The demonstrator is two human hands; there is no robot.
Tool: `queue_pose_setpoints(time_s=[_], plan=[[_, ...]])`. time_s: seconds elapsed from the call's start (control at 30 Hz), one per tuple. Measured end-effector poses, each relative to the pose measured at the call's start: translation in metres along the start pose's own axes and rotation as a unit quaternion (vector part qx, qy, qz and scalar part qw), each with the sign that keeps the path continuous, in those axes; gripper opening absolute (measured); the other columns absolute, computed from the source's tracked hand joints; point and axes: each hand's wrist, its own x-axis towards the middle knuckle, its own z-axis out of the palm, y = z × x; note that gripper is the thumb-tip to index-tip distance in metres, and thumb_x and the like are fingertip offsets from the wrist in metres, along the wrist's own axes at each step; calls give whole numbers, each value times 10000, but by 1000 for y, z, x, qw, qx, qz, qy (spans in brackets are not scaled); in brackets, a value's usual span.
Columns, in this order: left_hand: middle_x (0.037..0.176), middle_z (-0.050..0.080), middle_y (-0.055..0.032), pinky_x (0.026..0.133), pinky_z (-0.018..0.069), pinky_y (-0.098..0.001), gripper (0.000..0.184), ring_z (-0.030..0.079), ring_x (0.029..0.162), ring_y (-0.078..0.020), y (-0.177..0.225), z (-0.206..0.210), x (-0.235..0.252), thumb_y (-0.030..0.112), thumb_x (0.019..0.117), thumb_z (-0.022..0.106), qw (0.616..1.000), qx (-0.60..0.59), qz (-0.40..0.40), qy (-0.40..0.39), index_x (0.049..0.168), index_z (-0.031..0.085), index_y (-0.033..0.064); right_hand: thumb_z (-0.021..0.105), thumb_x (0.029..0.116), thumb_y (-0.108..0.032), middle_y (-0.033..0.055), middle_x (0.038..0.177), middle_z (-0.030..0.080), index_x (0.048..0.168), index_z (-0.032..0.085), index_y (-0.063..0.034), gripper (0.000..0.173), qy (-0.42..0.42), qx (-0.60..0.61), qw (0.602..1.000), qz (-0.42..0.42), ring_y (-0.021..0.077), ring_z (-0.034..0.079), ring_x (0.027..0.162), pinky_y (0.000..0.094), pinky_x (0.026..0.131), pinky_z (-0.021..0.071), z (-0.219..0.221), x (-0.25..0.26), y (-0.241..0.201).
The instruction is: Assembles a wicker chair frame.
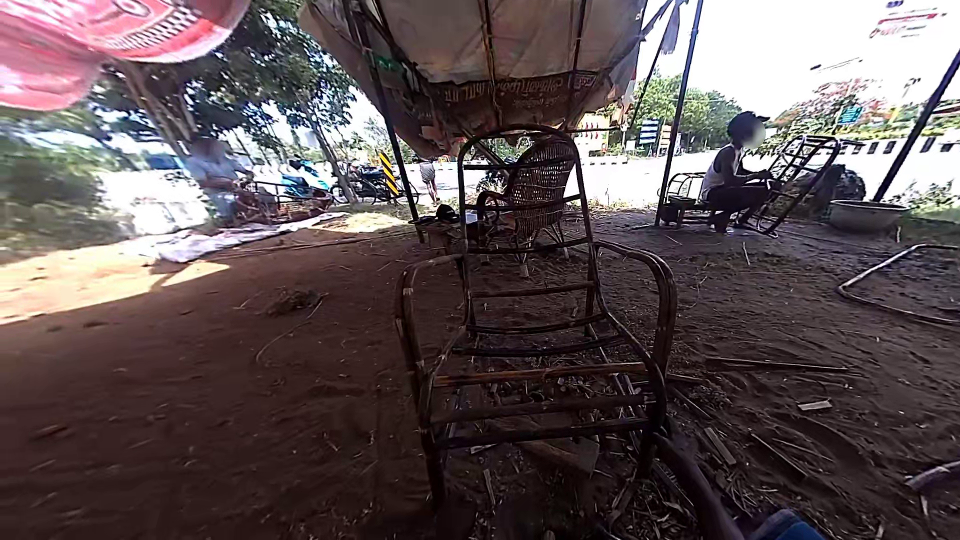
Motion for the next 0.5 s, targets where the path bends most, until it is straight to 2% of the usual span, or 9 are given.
queue_pose_setpoints(time_s=[0.17,0.27,0.37,0.5], plan=[[1320,655,-242,1092,461,-562,496,606,1277,-387,-6,8,13,379,956,695,1000,-9,4,10,1302,666,24,742,864,-195,138,1443,582,1530,446,-106,735,6,6,1000,-24,323,603,1273,590,956,549,2,26,31],[1308,665,-237,1096,455,-574,499,611,1271,-389,-16,15,28,393,945,704,1000,-3,16,17,1287,683,30,726,880,-188,153,1475,553,1560,403,-106,758,-3,9,1000,-20,338,580,1297,598,978,528,1,21,27],[1280,682,-221,1078,471,-579,479,626,1249,-380,-24,22,43,397,926,724,999,-7,16,27,1261,705,56,733,859,-234,132,1466,569,1553,416,-118,772,2,-12,999,-37,316,605,1278,576,954,556,3,32,37],[1299,666,-238,1085,462,-574,457,611,1265,-390,-16,15,28,366,950,701,1000,0,12,23,1265,696,36,712,890,-190,151,1487,544,1559,405,-96,742,-12,-1,1000,-28,338,572,1308,595,993,520,-1,17,21]])
